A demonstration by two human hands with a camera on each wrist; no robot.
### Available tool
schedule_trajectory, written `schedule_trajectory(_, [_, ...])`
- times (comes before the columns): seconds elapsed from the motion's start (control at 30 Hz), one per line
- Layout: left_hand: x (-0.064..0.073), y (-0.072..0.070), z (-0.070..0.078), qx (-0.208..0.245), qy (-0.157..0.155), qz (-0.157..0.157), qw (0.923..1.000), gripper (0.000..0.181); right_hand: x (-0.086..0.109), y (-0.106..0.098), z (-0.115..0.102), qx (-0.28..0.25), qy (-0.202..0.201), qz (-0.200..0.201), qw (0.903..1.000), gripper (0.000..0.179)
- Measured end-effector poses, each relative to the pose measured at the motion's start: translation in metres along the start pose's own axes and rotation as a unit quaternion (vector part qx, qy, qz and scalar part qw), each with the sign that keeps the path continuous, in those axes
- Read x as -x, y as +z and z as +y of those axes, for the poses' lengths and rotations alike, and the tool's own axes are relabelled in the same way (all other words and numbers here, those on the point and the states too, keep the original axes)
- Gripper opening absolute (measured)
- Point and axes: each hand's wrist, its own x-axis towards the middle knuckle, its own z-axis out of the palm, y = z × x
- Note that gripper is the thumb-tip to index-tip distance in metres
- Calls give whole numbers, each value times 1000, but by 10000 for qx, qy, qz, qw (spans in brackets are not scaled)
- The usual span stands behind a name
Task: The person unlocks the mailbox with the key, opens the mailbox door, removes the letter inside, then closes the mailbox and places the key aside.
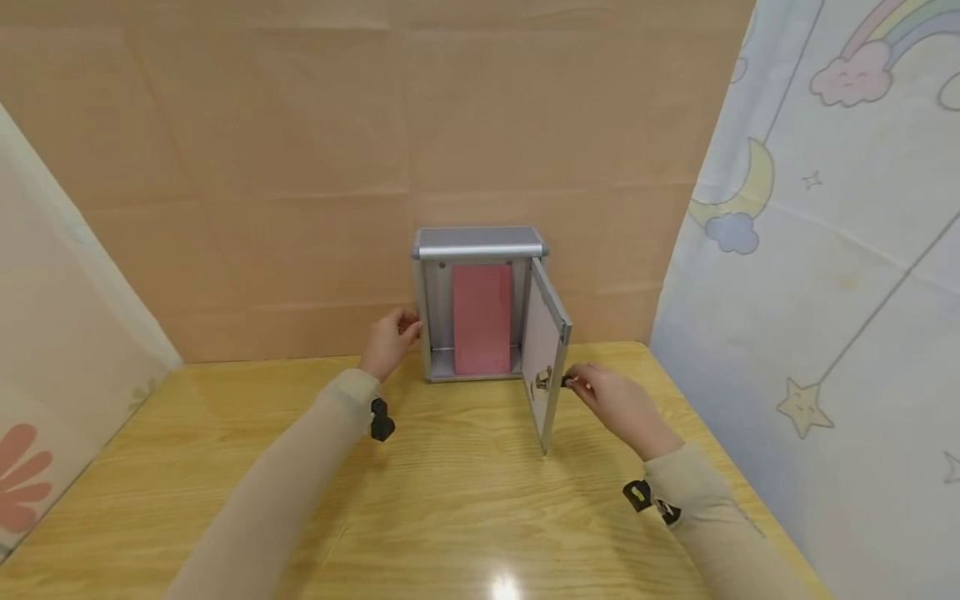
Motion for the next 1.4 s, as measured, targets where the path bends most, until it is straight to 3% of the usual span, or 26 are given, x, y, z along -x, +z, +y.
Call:
schedule_trajectory(0.53, [-2, 4, -5, -221, 274, 203, 9992, 24, 1, 2, 4, -54, 43, -63, 10000, 15])
schedule_trajectory(0.63, [1, 6, -1, -162, 670, 729, 9950, 20, 1, 2, 4, -61, 88, -83, 9999, 15])
schedule_trajectory(0.7, [6, 8, 5, -189, 1136, 1182, 9863, 15, 2, 2, 5, -60, 101, -92, 9999, 14])
schedule_trajectory(0.77, [9, 12, 13, -234, 1560, 1431, 9771, 11, 2, 2, 5, -54, 108, -97, 9999, 14])
schedule_trajectory(0.8, [11, 14, 16, -254, 1707, 1415, 9748, 10, 2, 2, 6, -49, 106, -94, 9999, 14])
schedule_trajectory(0.87, [14, 20, 23, -243, 1847, 1099, 9763, 11, 3, 2, 6, -49, 101, -68, 9999, 14])
schedule_trajectory(1.0, [19, 36, 34, 2, 1348, -110, 9908, 23, 4, 2, 6, -63, 101, -5, 9999, 15])
schedule_trajectory(1.13, [19, 51, 36, 69, 549, -908, 9943, 41, 5, 3, 5, -101, 90, 40, 9999, 16])
schedule_trajectory(1.3, [13, 67, 28, 104, -384, -844, 9956, 47, 5, 2, 5, -93, 47, 99, 9999, 16])
schedule_trajectory(1.4, [8, 77, 28, -193, -828, -690, 9940, 45, 6, 2, 5, -91, 73, 88, 9999, 16])
